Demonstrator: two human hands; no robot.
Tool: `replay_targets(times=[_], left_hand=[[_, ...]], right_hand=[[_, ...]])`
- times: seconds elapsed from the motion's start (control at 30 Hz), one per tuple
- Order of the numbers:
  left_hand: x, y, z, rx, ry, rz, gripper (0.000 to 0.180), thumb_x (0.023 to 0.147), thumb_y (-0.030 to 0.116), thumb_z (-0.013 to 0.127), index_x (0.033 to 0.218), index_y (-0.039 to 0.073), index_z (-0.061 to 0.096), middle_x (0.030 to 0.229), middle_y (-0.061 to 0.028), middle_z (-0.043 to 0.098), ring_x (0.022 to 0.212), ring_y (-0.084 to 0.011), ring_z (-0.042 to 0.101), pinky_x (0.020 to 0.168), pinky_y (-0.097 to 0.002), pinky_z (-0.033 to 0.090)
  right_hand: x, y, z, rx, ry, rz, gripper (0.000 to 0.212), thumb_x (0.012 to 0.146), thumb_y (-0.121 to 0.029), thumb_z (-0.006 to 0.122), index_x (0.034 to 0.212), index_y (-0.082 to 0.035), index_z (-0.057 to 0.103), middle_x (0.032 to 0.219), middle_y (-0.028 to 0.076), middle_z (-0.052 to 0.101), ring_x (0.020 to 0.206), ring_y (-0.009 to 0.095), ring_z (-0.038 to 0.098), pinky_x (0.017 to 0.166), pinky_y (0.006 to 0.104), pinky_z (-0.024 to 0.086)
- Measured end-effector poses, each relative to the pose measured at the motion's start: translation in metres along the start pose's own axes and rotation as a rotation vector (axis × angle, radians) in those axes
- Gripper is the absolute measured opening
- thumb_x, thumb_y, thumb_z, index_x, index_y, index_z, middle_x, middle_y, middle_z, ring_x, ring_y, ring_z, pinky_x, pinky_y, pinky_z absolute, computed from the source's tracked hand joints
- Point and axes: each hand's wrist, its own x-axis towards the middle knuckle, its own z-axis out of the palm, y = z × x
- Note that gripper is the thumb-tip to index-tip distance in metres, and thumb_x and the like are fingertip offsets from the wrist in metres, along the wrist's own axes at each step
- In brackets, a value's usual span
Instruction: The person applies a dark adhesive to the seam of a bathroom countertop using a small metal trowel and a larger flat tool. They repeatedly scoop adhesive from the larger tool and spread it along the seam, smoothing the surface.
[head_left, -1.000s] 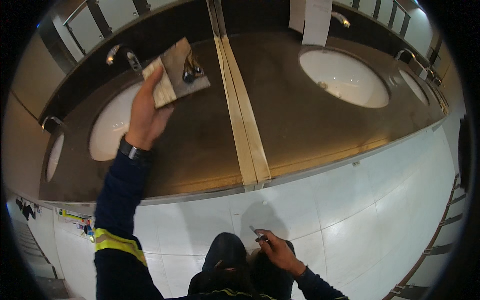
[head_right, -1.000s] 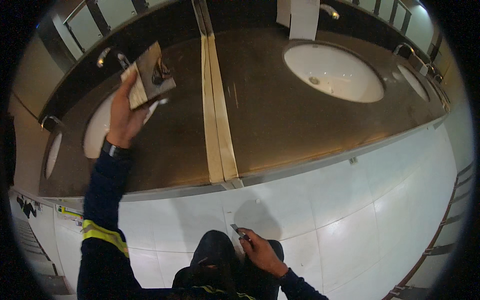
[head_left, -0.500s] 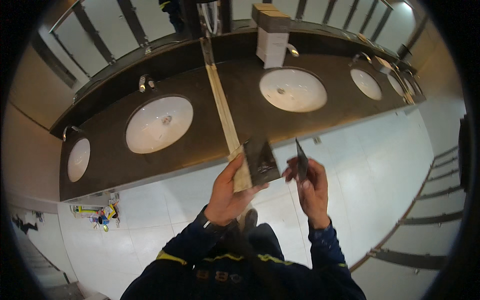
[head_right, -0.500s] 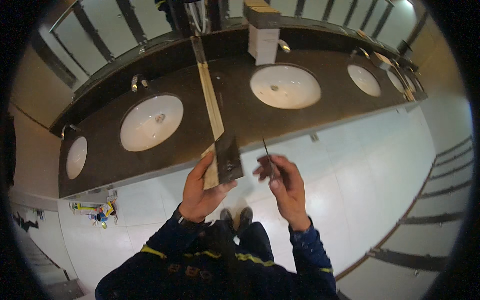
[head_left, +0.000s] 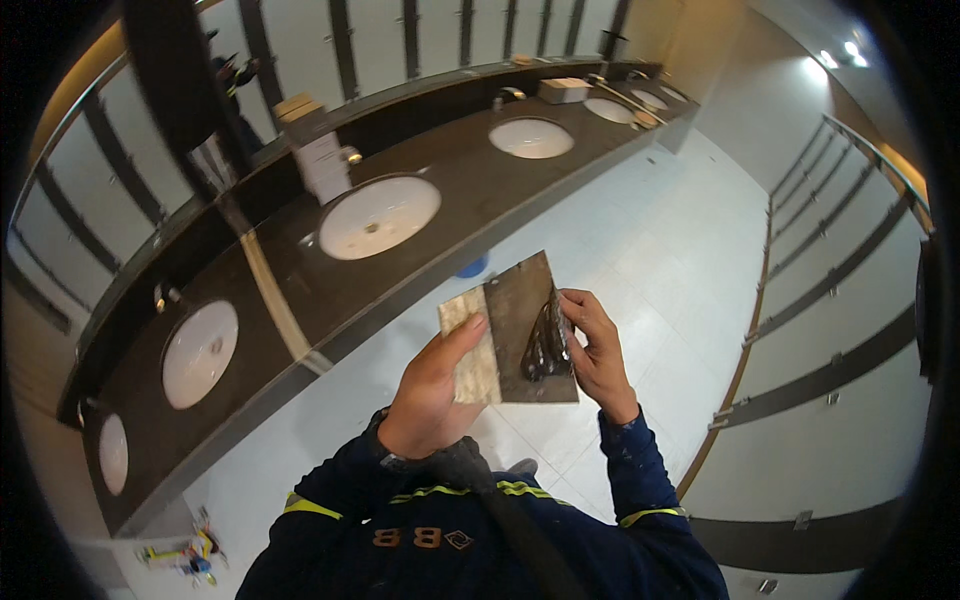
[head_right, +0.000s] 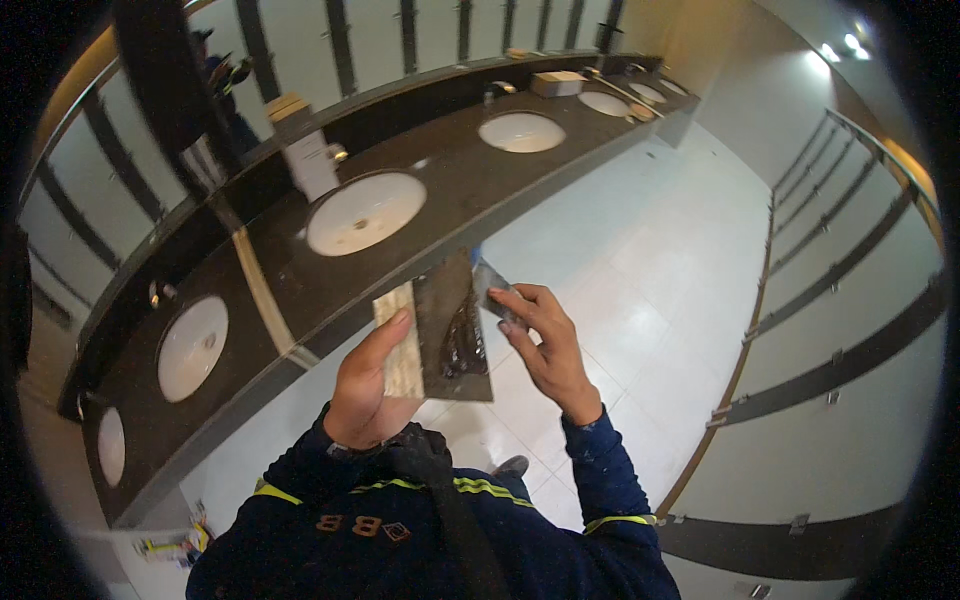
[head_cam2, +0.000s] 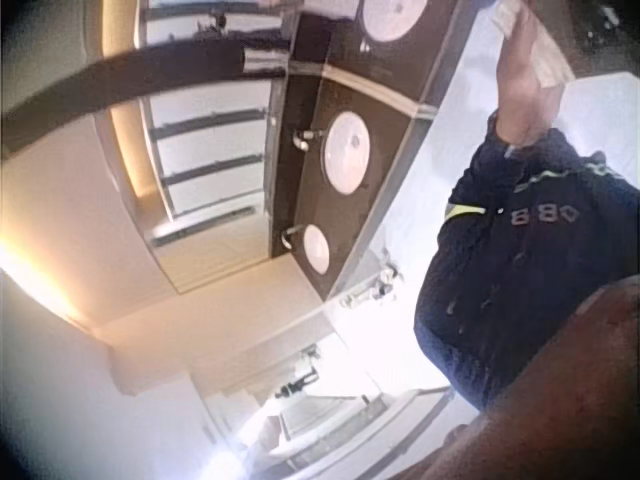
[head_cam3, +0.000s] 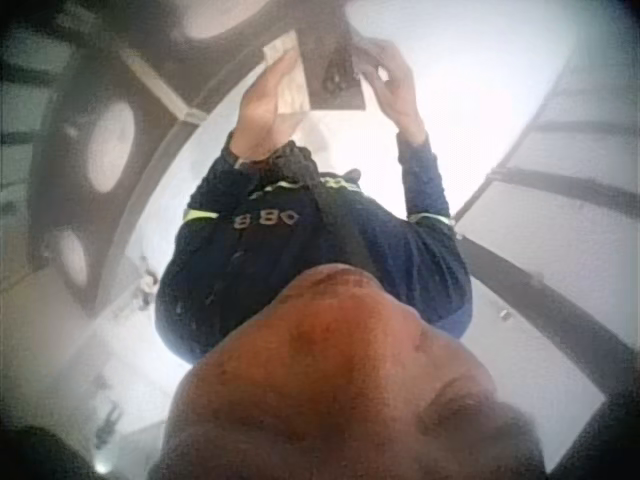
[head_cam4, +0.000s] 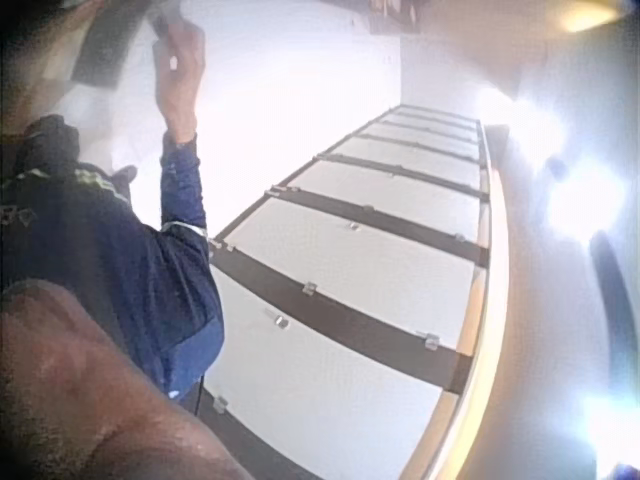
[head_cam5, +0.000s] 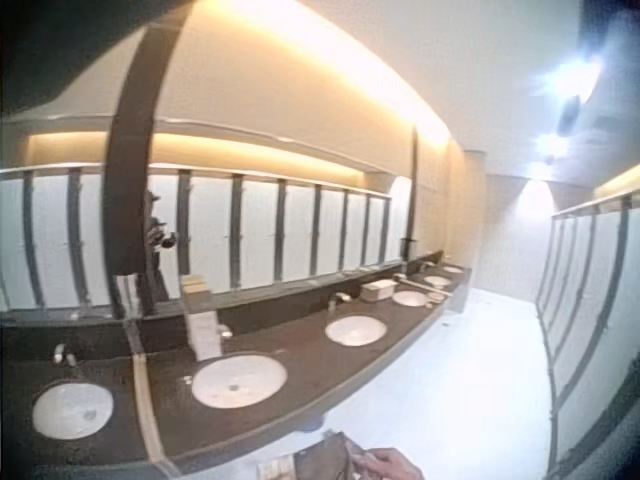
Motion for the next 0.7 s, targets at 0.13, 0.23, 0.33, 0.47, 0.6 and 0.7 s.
replay_targets(times=[0.13,0.23,0.33,0.47,0.6,0.7], left_hand=[[0.053,-0.070,0.034,0.035,-0.014,-0.006,0.044,0.109,0.023,0.049,0.147,0.002,0.044,0.140,-0.0157,0.059,0.127,-0.0272,0.060,0.112,-0.0469,0.047],[0.099,-0.120,0.056,-0.007,-0.007,-0.113,0.042,0.109,0.024,0.049,0.146,0.003,0.046,0.138,-0.0148,0.061,0.125,-0.0274,0.062,0.111,-0.0473,0.048],[0.148,-0.169,0.085,-0.030,-0.048,-0.259,0.043,0.109,0.026,0.049,0.146,0.004,0.046,0.136,-0.0141,0.062,0.124,-0.0270,0.063,0.110,-0.0469,0.048],[0.219,-0.225,0.112,0.017,-0.162,-0.428,0.044,0.109,0.030,0.049,0.145,0.004,0.047,0.133,-0.0131,0.064,0.122,-0.0251,0.064,0.107,-0.0435,0.049],[0.289,-0.250,0.124,0.092,-0.079,-0.458,0.044,0.109,0.030,0.050,0.144,0.003,0.049,0.131,-0.0136,0.065,0.117,-0.0259,0.067,0.102,-0.0425,0.053],[0.348,-0.249,0.127,0.094,0.007,-0.369,0.044,0.108,0.028,0.053,0.143,0.002,0.049,0.130,-0.0140,0.066,0.115,-0.0265,0.068,0.101,-0.0423,0.054]], right_hand=[[-0.062,0.045,-0.096,0.372,0.357,0.341,0.030,0.109,-0.017,0.049,0.133,-0.001,0.054,0.104,0.013,0.069,0.089,0.020,0.066,0.079,0.0326,0.051],[-0.092,0.048,-0.159,0.743,0.568,0.519,0.029,0.112,-0.035,0.043,0.102,-0.010,0.051,0.065,0.002,0.050,0.057,0.013,0.048,0.061,0.0297,0.042],[-0.094,0.060,-0.207,1.217,0.519,0.469,0.033,0.111,-0.041,0.046,0.093,-0.014,0.049,0.057,-0.003,0.037,0.051,0.010,0.037,0.055,0.0282,0.034],[-0.072,0.088,-0.234,1.112,0.535,0.577,0.037,0.108,-0.043,0.054,0.105,-0.006,0.057,0.075,-0.002,0.056,0.051,0.003,0.041,0.048,0.0183,0.036],[-0.058,0.162,-0.281,0.957,0.576,0.642,0.037,0.106,-0.040,0.057,0.107,-0.003,0.060,0.084,-0.001,0.061,0.056,0.002,0.046,0.049,0.0162,0.038],[-0.044,0.240,-0.317,0.714,0.653,0.701,0.034,0.106,-0.038,0.058,0.096,-0.006,0.059,0.078,-0.002,0.057,0.058,0.005,0.047,0.052,0.0207,0.039]])
